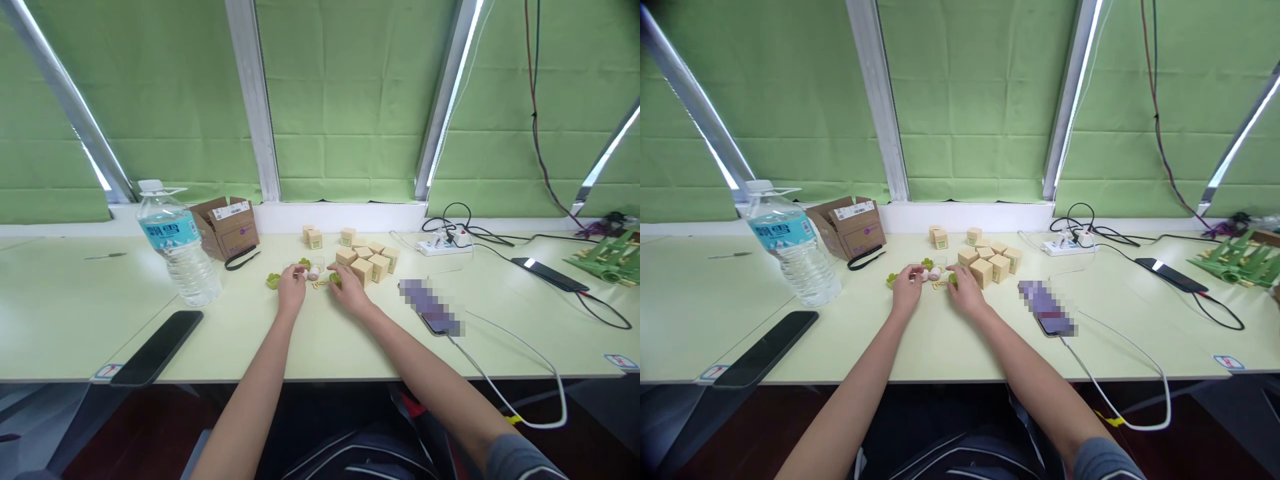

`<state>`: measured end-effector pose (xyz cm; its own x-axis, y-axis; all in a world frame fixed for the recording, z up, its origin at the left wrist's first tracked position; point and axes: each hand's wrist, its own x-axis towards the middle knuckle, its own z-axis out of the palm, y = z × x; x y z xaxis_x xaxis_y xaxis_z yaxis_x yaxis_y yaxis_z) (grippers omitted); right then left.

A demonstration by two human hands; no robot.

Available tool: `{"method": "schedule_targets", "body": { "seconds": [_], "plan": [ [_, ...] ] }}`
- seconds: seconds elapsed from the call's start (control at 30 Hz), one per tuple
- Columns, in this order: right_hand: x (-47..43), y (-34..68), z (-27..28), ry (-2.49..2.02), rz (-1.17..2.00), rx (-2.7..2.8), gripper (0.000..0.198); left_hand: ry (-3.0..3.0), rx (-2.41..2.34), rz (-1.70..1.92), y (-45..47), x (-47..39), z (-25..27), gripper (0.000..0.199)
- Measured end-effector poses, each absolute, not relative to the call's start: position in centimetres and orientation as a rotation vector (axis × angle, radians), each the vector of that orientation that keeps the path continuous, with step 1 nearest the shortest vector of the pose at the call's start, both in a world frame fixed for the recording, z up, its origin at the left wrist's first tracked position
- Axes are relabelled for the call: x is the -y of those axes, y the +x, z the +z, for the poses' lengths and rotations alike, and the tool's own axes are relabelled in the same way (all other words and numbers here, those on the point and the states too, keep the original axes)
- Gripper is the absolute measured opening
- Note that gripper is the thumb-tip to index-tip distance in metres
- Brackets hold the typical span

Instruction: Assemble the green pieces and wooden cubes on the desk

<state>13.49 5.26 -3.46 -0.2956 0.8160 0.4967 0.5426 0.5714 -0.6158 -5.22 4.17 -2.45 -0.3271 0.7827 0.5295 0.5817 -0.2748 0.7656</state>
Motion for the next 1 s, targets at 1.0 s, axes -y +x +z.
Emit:
{"method": "schedule_targets", "body": {
  "seconds": [1.0],
  "plan": [
    [-2.9,11.1,-2.7,-1.133,0.444,2.285,0.069,1.893,-1.898,1.275,-4.9,-4.3,-3.5,0.037]
  ]
}}
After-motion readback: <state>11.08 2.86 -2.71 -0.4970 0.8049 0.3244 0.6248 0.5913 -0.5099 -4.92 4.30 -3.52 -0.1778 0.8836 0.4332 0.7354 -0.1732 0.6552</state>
